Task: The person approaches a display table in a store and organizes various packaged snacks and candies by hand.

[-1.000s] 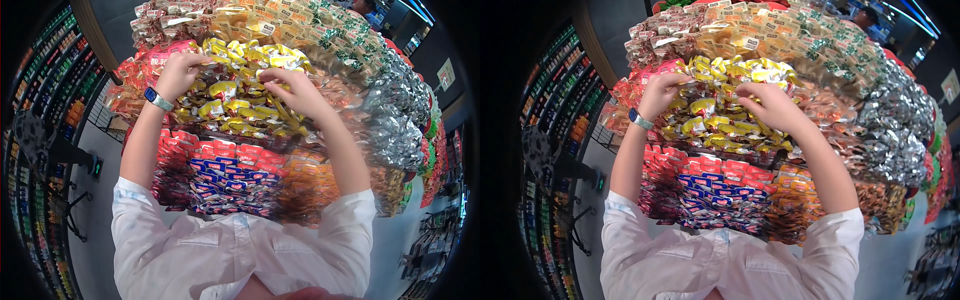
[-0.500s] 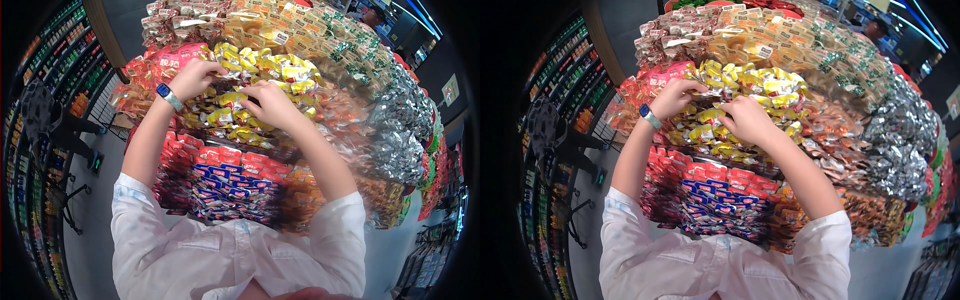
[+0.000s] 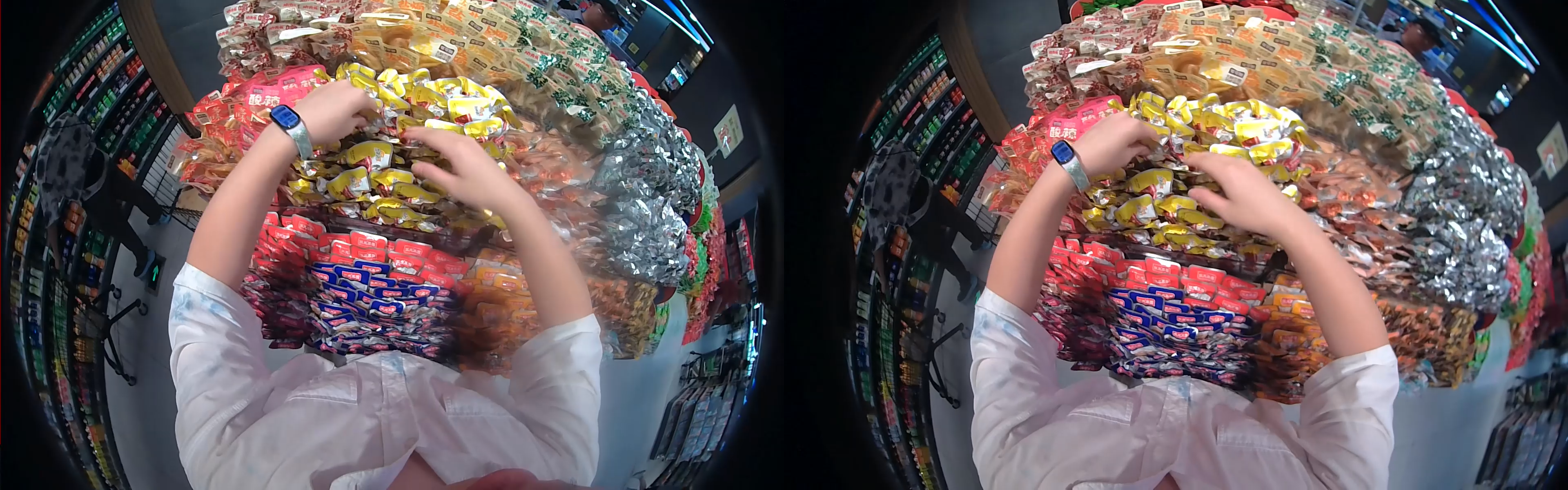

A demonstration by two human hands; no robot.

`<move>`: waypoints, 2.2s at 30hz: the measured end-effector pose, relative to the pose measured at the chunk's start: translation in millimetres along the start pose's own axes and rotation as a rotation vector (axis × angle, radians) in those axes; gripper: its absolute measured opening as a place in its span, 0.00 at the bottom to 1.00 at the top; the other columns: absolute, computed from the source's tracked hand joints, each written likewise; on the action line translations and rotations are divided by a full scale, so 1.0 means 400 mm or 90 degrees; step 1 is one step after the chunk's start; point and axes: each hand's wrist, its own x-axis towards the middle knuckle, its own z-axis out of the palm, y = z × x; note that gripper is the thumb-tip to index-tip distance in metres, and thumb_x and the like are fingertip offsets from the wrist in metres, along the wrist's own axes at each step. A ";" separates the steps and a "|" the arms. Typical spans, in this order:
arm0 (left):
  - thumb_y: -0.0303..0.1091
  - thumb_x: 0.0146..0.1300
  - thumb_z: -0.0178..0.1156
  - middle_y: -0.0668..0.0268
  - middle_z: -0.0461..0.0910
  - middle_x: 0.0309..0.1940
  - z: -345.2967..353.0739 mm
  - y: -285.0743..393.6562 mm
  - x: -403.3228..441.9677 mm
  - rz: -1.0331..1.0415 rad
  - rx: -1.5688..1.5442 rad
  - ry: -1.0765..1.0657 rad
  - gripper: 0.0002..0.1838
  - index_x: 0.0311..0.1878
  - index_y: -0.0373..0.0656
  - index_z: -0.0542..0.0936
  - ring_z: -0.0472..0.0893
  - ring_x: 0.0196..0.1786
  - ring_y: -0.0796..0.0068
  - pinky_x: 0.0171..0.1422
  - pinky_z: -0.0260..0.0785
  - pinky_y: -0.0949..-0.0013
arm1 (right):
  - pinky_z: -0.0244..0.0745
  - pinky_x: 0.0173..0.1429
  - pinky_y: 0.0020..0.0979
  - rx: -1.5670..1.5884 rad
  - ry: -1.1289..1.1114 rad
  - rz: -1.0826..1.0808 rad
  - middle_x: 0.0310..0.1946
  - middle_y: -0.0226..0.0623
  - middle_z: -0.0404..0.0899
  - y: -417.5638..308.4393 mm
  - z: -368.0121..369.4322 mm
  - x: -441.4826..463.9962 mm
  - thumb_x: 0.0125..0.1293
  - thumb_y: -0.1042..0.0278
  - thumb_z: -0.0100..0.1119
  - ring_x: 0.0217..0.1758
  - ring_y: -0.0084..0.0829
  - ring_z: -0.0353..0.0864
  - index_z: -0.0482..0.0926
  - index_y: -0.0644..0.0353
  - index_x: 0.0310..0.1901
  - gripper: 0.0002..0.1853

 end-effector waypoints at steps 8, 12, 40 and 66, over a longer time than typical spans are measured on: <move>0.30 0.58 0.67 0.71 0.80 0.53 0.035 0.005 0.010 0.050 0.194 0.107 0.07 0.39 0.52 0.89 0.70 0.65 0.68 0.65 0.60 0.58 | 0.80 0.50 0.36 -0.021 0.002 0.218 0.43 0.40 0.87 0.084 -0.213 -0.139 0.67 0.66 0.65 0.43 0.34 0.86 0.84 0.61 0.51 0.13; 0.31 0.58 0.68 0.73 0.77 0.58 0.058 -0.021 0.027 0.005 0.143 0.043 0.07 0.40 0.51 0.88 0.67 0.68 0.67 0.67 0.59 0.56 | 0.80 0.49 0.38 -0.088 -0.104 0.329 0.37 0.42 0.88 0.100 -0.212 -0.205 0.61 0.69 0.67 0.41 0.38 0.87 0.85 0.62 0.47 0.13; 0.26 0.63 0.60 0.61 0.79 0.53 0.162 0.273 0.039 0.221 0.003 0.223 0.10 0.48 0.41 0.82 0.74 0.63 0.55 0.68 0.65 0.53 | 0.70 0.58 0.41 -0.325 0.078 0.174 0.28 0.41 0.85 0.169 -0.067 -0.268 0.54 0.74 0.63 0.40 0.44 0.83 0.88 0.57 0.29 0.05; 0.36 0.69 0.59 0.72 0.81 0.58 0.255 0.329 0.115 0.225 0.146 0.182 0.12 0.52 0.47 0.85 0.72 0.67 0.64 0.79 0.48 0.41 | 0.75 0.53 0.40 -0.300 0.076 0.233 0.32 0.35 0.88 0.166 -0.044 -0.210 0.53 0.73 0.66 0.39 0.40 0.86 0.91 0.48 0.32 0.08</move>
